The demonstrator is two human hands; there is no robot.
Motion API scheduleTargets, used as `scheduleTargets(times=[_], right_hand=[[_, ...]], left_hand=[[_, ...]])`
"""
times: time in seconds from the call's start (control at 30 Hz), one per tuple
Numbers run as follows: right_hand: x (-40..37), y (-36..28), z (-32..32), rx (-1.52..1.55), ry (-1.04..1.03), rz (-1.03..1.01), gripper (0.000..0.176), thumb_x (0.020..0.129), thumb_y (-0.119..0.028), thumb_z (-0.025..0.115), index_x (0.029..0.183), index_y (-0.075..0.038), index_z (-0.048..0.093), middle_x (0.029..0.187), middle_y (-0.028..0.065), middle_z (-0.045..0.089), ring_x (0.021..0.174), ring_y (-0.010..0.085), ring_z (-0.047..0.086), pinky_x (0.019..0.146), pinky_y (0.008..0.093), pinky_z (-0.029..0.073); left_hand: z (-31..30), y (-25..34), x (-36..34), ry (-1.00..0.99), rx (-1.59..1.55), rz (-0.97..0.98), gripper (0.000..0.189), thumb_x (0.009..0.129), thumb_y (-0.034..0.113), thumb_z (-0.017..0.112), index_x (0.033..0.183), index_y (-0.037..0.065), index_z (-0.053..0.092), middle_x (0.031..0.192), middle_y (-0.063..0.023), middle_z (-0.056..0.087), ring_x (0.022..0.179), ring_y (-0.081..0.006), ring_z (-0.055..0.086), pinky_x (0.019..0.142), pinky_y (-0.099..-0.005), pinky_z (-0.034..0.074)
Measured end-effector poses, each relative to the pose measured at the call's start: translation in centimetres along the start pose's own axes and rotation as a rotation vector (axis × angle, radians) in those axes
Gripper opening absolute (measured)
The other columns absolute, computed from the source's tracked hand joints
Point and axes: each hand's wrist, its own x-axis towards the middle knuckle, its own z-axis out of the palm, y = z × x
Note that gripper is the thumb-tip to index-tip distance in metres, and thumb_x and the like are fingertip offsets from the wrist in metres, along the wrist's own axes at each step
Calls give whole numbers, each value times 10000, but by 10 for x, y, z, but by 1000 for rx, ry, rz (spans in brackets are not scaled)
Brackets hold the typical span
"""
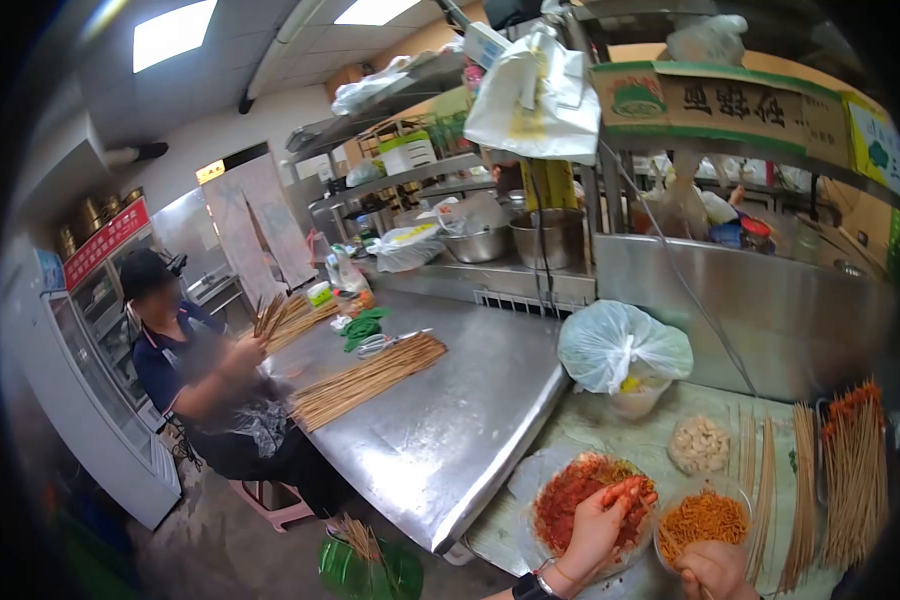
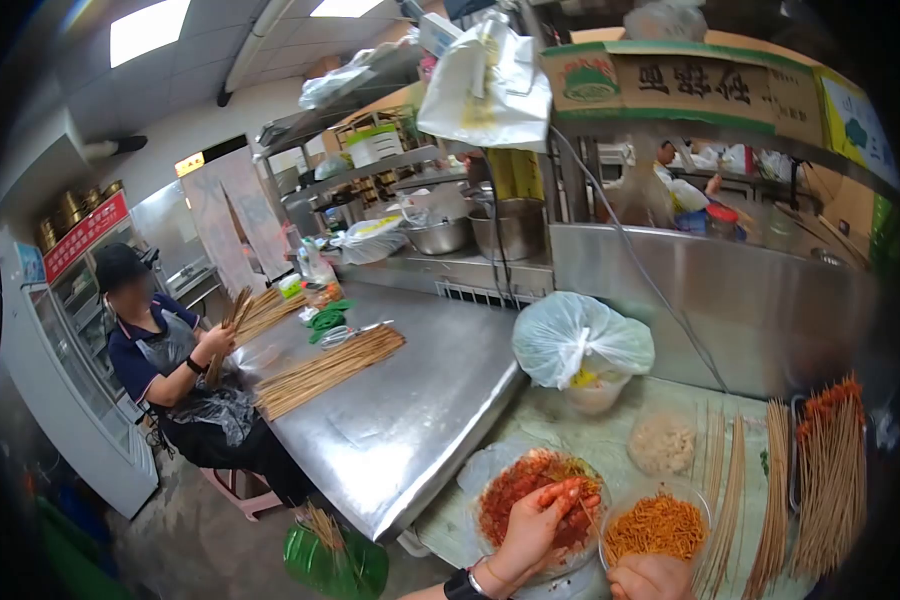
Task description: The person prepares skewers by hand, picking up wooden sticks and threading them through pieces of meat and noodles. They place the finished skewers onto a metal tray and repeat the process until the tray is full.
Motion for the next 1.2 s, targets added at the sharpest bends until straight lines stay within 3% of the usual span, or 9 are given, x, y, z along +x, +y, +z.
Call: scheduleTargets(times=[0.27,0.43,0.6,0.67,0.8,0.9,0.93,1.03,1.2], right_hand=[[11,-7,20,66,21,-35,227,858,-68,556,1074,0,538,888,178,609,721,317,613,635,378,498],[15,-8,31,76,-34,76,295,845,-27,560,1135,10,517,917,172,611,805,312,604,701,372,492],[22,-15,22,7,-48,109,296,790,-1,609,1084,1,572,918,158,613,826,299,599,728,363,490],[20,-9,14,-72,-227,-48,155,778,-127,629,918,-61,625,819,78,595,676,237,601,593,339,488],[36,-11,-1,-34,-290,-87,212,729,-40,642,941,-48,630,825,91,599,678,250,600,619,339,484],[33,-18,-4,41,-216,10,244,830,-101,619,1031,36,611,977,214,598,864,347,603,766,398,485],[37,-18,4,37,-174,28,225,708,-7,641,932,-24,625,839,103,605,692,262,602,637,338,484],[26,-9,11,24,-163,-17,231,706,-84,689,912,-4,619,861,102,611,720,238,614,616,323,503],[16,-5,25,52,-131,26,307,714,-39,669,1007,19,600,939,122,600,773,263,610,703,355,502]], left_hand=[[-24,-13,1,-34,141,235,269,928,26,477,1177,-64,522,1113,-86,596,991,-190,612,824,-256,501],[-15,-4,-13,-91,-28,-13,274,937,21,455,1192,-66,503,1146,-107,578,1023,-213,602,832,-267,507],[-20,10,-8,-112,-32,59,283,941,31,449,1209,-49,493,1144,-98,573,1025,-223,601,816,-275,516],[-26,9,-8,-130,-19,67,281,942,33,448,1206,-48,496,1138,-91,576,1018,-222,605,805,-268,519],[-26,9,-12,-88,-18,23,261,936,21,453,1179,-41,526,1078,-85,595,992,-213,616,771,-256,528],[-24,13,-14,-49,62,124,242,932,27,471,1149,-50,547,1049,-88,608,959,-211,627,781,-273,534],[-24,12,-14,-62,38,121,239,930,34,481,1143,-47,552,1044,-88,611,941,-207,632,765,-274,539],[-19,16,-18,15,65,117,209,918,75,525,1091,-28,581,975,-90,632,863,-199,653,704,-319,570],[-21,12,-15,34,23,165,200,920,31,491,1085,-57,561,986,-132,629,885,-232,651,760,-337,560]])
